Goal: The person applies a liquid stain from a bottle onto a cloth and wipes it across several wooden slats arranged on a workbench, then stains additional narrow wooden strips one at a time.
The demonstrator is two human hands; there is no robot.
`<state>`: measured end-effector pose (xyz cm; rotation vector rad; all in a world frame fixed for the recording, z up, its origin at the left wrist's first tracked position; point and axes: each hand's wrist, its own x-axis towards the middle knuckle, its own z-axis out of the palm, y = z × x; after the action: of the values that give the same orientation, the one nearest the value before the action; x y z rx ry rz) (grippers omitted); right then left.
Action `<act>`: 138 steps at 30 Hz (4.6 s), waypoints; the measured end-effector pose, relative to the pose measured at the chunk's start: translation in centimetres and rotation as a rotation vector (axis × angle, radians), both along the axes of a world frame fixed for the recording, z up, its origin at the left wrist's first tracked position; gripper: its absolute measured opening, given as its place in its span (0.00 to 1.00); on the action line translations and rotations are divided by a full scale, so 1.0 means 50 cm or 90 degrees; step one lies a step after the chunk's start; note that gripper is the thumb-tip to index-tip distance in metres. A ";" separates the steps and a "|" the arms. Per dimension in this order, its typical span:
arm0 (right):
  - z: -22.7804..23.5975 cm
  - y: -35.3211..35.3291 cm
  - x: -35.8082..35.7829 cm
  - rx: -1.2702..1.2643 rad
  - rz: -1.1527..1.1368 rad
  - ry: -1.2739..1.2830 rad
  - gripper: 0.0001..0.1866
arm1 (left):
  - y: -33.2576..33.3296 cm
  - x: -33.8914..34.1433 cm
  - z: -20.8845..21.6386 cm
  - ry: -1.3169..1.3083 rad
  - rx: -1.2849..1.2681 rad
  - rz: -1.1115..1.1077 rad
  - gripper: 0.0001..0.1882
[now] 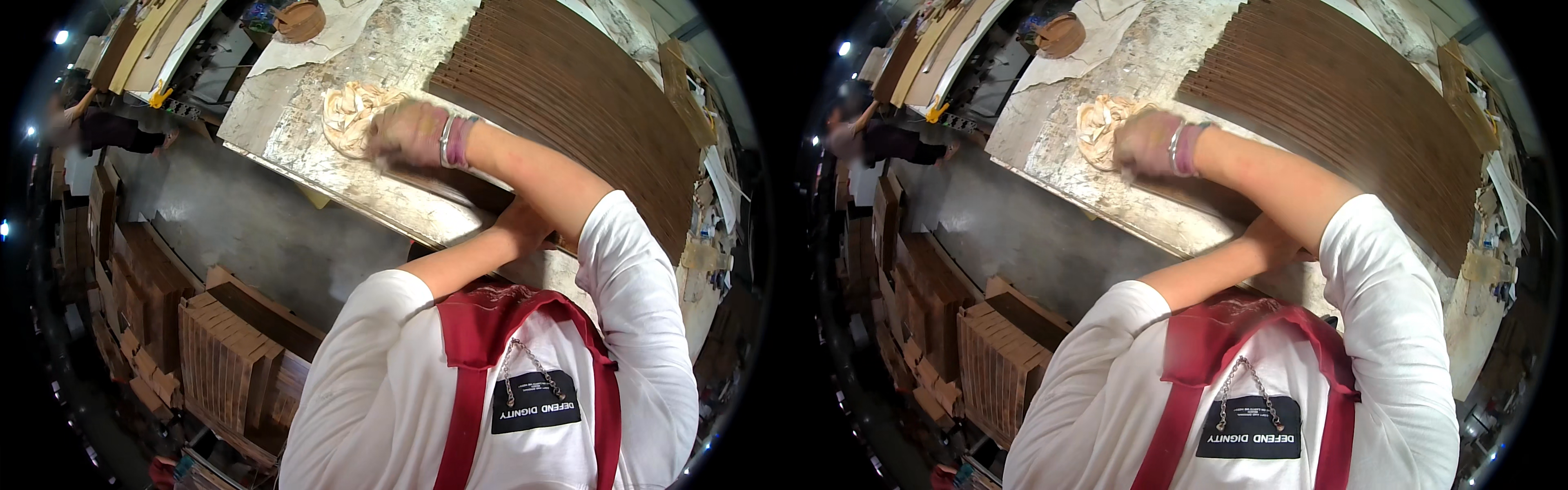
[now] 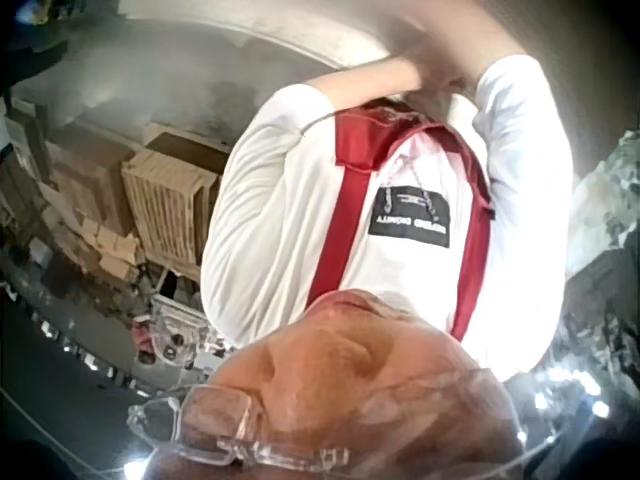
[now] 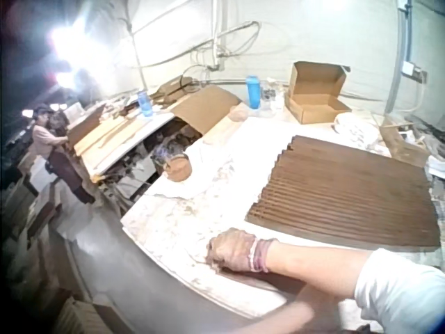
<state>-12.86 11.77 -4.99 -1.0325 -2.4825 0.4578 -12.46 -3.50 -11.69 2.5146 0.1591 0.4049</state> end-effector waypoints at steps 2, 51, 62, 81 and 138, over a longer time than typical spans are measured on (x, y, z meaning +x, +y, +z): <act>0.042 -0.002 0.037 -0.037 -0.166 -0.116 0.07 | -0.004 0.001 -0.023 -0.058 0.025 0.020 0.28; -0.132 -0.716 0.404 0.108 -0.890 0.454 0.23 | -0.476 0.653 0.097 0.004 -0.009 -0.594 0.21; -0.150 -0.702 0.431 -0.209 -0.878 0.376 0.20 | -0.629 0.863 0.031 0.218 -0.109 -0.496 0.31; -0.133 -1.129 0.789 0.394 -0.868 1.104 0.22 | -0.209 0.219 0.090 0.232 0.120 -0.118 0.35; -0.075 -1.204 0.635 0.173 -0.993 1.008 0.31 | -0.151 0.318 0.114 0.112 0.305 -0.080 0.37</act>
<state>18.91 -48.44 -8.75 -1.2717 -0.0925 0.1744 3.45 -11.05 -5.97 3.0128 -0.0343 0.1836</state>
